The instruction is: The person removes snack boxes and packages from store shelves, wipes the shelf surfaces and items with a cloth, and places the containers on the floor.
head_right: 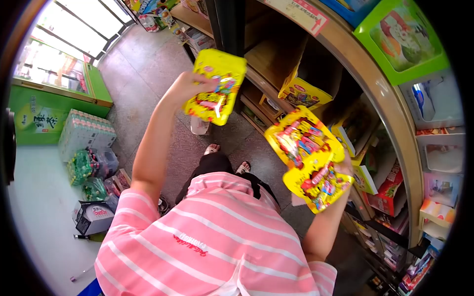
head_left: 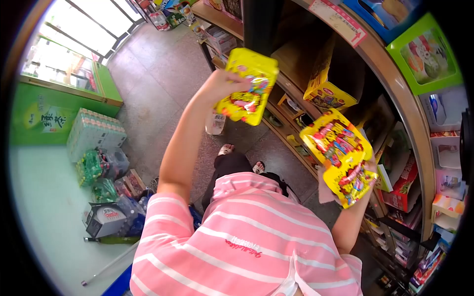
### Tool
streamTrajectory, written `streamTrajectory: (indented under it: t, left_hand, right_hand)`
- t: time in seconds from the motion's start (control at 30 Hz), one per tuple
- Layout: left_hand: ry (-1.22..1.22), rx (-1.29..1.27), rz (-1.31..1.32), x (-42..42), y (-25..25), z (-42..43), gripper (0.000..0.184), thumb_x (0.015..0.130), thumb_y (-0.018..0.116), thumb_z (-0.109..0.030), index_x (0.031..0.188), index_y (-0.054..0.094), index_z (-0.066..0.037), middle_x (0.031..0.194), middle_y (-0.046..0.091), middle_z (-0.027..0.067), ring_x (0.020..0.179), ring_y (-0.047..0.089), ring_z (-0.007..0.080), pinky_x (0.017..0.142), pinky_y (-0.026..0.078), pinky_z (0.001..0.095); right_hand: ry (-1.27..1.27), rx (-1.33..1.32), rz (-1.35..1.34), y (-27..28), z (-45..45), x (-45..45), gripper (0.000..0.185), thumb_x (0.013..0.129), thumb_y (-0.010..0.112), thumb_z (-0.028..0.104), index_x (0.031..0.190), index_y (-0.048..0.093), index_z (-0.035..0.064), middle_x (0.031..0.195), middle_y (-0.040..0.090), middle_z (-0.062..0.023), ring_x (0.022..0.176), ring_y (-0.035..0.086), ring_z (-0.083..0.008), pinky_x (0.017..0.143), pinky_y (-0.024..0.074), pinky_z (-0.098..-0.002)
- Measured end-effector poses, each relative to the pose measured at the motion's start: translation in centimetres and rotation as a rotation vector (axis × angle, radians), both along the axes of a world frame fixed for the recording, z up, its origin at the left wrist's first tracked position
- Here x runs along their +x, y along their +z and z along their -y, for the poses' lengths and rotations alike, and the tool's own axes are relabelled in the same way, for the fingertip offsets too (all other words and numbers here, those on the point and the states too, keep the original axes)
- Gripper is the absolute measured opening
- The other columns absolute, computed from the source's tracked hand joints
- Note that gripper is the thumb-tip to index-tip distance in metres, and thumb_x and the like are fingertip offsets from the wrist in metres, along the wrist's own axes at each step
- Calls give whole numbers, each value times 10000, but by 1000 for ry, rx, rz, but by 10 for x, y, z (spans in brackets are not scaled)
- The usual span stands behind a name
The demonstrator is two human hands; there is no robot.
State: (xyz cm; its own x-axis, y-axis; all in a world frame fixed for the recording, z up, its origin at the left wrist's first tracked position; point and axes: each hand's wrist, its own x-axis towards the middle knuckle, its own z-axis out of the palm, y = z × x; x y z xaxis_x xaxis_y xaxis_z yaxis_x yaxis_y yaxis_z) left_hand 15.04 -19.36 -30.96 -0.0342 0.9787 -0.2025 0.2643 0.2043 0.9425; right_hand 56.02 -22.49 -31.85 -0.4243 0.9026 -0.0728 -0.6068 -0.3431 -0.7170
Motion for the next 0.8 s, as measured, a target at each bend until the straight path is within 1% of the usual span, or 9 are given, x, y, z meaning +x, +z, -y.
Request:
streamTrajectory:
  t: [0.17,0.23,0.37,0.4,0.43,0.5,0.53,0.67,0.8]
  left_hand:
    - [215,-336,498,-27,-51,37,334,737,661,-191,909,596,88,831,620,101,700,599,154,651,488,270]
    - [229,-256,715,-10,-57,49,445,803,574,-316,942,573,107,887,607,118,786,593,171,713,479,295]
    - [41,-157,1057,8,-83,45,605,861,390,-468,976,556,102,937,587,146,863,573,187,789,444,315]
    - [23,-129,1083,7,-89,43,596,858,404,-463,995,538,101,955,583,129,852,574,180,777,444,298]
    - [47,-56,1134,9,-81,40,566,860,421,-441,1014,518,95,950,583,113,843,570,165,765,447,285]
    - [-30,-1,893,-2,-71,33,501,846,491,-389,1024,508,79,940,586,99,843,565,150,757,449,281]
    - [42,-28,864,-4,-51,30,420,824,562,-298,1014,517,75,937,586,96,834,559,127,737,453,269]
    - [-92,-104,861,-24,-30,19,302,814,584,-175,995,537,62,915,599,71,791,555,86,696,455,230]
    - [-267,-85,728,-27,-40,16,281,824,569,-190,973,550,47,884,608,59,786,565,93,698,456,232]
  right_hand:
    - [135,9,46,-15,-26,-75,593,649,562,158,1181,385,-35,1123,479,-248,981,526,-360,834,448,-462]
    - [87,-61,0,14,-27,-134,612,624,584,128,1174,379,-45,1071,518,-233,908,568,-339,793,476,-447]
    - [-5,-103,100,-2,-36,-192,571,656,572,109,1171,378,-44,1046,535,-209,894,576,-313,785,486,-426]
    - [-47,-155,64,0,-35,-206,324,690,525,-24,1014,527,-30,979,587,-158,876,592,-272,777,490,-414]
    - [-166,-134,142,12,-26,-229,225,721,539,-9,946,549,-11,924,603,-123,824,602,-219,738,501,-351]
    - [-257,-89,273,4,-22,-249,180,737,558,13,917,550,5,884,605,-86,777,596,-160,703,489,-292]
    - [-284,-67,312,0,-18,-255,161,736,574,25,896,551,18,855,601,-61,748,585,-124,688,474,-260]
    - [-399,-108,345,-10,0,-271,151,729,583,36,876,552,26,825,588,-33,736,560,-95,676,452,-229]
    - [-504,-129,329,-8,23,-280,114,782,556,89,876,554,25,831,585,-22,712,544,-72,652,443,-218]
